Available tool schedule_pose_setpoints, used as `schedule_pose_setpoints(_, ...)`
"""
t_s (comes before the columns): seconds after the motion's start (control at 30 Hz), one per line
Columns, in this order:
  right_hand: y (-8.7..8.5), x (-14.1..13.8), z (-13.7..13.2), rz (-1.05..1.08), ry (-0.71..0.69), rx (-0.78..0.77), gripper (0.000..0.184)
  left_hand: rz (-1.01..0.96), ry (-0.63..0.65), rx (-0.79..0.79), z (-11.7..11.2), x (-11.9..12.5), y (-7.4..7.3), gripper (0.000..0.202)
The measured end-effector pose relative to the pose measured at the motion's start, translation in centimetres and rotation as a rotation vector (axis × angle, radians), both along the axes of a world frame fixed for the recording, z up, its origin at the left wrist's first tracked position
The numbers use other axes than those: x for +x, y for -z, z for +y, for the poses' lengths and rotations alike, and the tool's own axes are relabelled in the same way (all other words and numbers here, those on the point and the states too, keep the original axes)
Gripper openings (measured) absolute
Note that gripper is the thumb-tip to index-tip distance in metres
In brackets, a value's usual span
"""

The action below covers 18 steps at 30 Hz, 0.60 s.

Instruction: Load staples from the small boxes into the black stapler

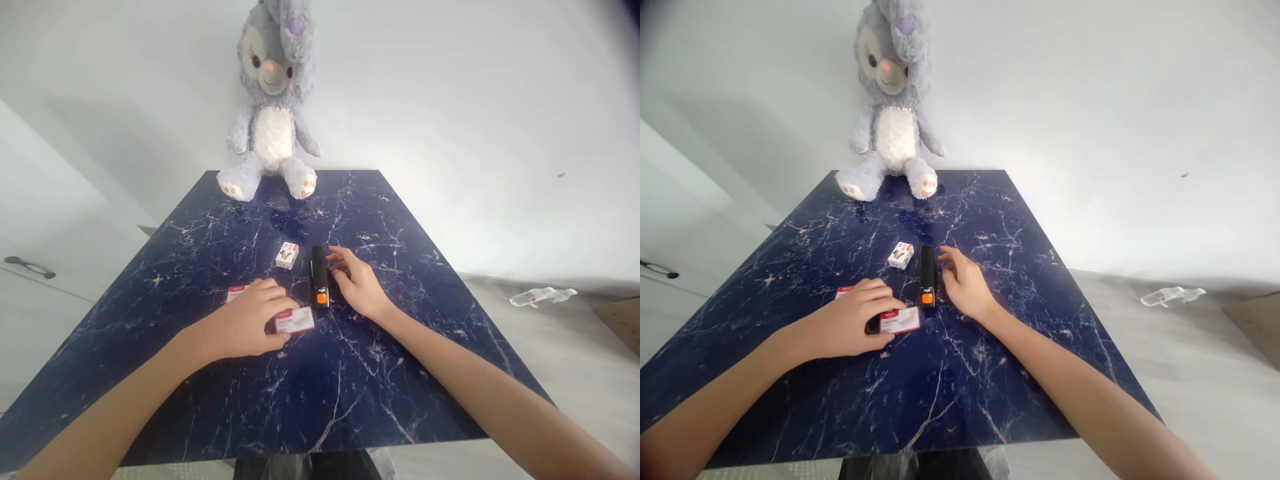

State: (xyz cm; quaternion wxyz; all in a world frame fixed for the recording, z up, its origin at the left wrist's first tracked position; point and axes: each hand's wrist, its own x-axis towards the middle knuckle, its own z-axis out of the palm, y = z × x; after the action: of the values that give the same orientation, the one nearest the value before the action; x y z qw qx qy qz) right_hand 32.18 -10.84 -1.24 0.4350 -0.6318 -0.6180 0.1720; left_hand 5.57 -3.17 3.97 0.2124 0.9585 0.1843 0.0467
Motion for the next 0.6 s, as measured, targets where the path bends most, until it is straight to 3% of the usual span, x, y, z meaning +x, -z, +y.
schedule_pose_setpoints(0.17,-0.6,-0.7,-0.4,-0.018,-0.100,-0.015,0.055,-0.015,-0.200,0.209,0.3,0.7,0.8,0.056)
schedule_pose_setpoints(0.3,-0.9,-1.0,-0.9,0.030,-0.153,-0.034,0.062,-0.037,-0.142,0.146,-0.8,1.2,1.9,0.062)
schedule_pose_setpoints(0.4,-0.9,-1.0,-1.2,0.076,-0.178,-0.046,0.061,-0.062,-0.153,0.128,-1.0,1.5,2.2,0.053)
schedule_pose_setpoints(0.5,-0.7,-1.0,-1.2,0.095,-0.186,-0.047,0.060,-0.069,-0.148,0.166,-0.2,1.2,1.4,0.048)
schedule_pose_setpoints(0.6,-0.5,-0.9,-1.0,0.102,-0.180,-0.047,0.060,-0.022,-0.170,0.209,1.5,-0.7,-0.3,0.050)
